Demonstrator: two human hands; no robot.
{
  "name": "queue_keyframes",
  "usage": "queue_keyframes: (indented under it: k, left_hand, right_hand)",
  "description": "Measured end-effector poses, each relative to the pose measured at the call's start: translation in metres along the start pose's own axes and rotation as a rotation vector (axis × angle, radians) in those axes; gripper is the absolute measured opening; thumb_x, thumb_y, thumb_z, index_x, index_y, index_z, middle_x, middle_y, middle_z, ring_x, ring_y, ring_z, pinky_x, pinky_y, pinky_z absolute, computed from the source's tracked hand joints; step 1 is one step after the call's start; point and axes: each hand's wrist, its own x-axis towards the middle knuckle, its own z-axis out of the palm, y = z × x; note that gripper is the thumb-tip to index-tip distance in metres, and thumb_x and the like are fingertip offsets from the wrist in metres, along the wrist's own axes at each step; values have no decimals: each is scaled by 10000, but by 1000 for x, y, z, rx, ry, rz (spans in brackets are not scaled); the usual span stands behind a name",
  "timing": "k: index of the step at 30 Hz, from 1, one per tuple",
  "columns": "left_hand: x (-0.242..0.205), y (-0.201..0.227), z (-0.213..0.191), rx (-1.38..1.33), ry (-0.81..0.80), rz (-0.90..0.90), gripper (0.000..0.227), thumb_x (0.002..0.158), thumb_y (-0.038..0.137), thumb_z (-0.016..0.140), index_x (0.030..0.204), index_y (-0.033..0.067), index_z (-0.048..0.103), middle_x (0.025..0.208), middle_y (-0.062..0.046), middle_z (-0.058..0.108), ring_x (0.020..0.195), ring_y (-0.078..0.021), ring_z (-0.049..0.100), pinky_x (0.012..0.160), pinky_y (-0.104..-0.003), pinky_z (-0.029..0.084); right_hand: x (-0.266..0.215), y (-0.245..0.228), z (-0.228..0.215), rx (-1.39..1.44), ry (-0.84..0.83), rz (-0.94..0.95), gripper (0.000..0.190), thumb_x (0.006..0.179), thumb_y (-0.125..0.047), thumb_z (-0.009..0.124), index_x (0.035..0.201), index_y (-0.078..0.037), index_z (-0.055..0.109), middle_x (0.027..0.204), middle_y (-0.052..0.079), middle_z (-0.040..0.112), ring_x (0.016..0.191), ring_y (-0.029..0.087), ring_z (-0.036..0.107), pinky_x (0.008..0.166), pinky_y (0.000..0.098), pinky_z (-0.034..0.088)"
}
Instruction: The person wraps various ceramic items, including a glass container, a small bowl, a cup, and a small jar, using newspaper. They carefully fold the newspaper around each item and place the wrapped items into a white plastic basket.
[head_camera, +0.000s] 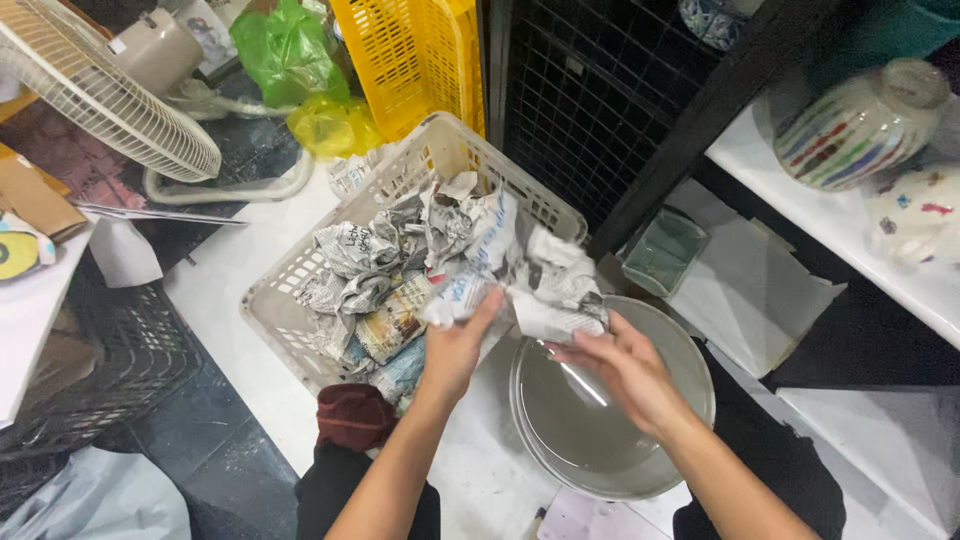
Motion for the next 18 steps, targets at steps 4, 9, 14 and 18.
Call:
queue_keyframes:
  k: [4, 9, 14, 18]
  left_hand:
    - [-30, 17, -1, 70, -125, -18, 303, 938, 106, 753, 1202, -29, 693, 1113, -66, 731, 995, -119, 669, 885, -280, 545]
    - [-60, 9, 11, -40, -232, -89, 300, 888, 84, 707, 1182, 43, 662, 1105, -4, 730, 995, -75, 690, 887, -259, 570]
    - [-66, -13, 2, 39, -360, -228, 123, 910, 65, 789, 980, -12, 725, 807, -64, 698, 694, -124, 659, 638, -292, 554]
    - [-66, -31, 4, 209, -395, -219, 224, 792, 90, 850, 987, 53, 745, 871, 16, 699, 737, -55, 577, 628, -226, 488]
  right_hand:
    - [-26, -5, -21, -162, 29, -136, 835, 897, -179, 657, 1638, -237, 278, 1500, 89, 436, 1362, 314, 497, 1104, 466, 418]
    - [-44, -4, -46, -87, -129, 43, 609, 908, -452, 540, 1428, -136, 536, 1472, 45, 538, 1284, 287, 563, 995, 434, 494]
    - [-42, 35, -58, -143, -33, 141, 265, 967, -306, 706, 1072, -70, 649, 1080, 67, 628, 1021, 181, 622, 862, 369, 533]
    - [-31, 65, -55, -262, 90, 164, 242, 974, -192, 748, 887, -31, 590, 957, 33, 681, 909, 131, 642, 793, 297, 546]
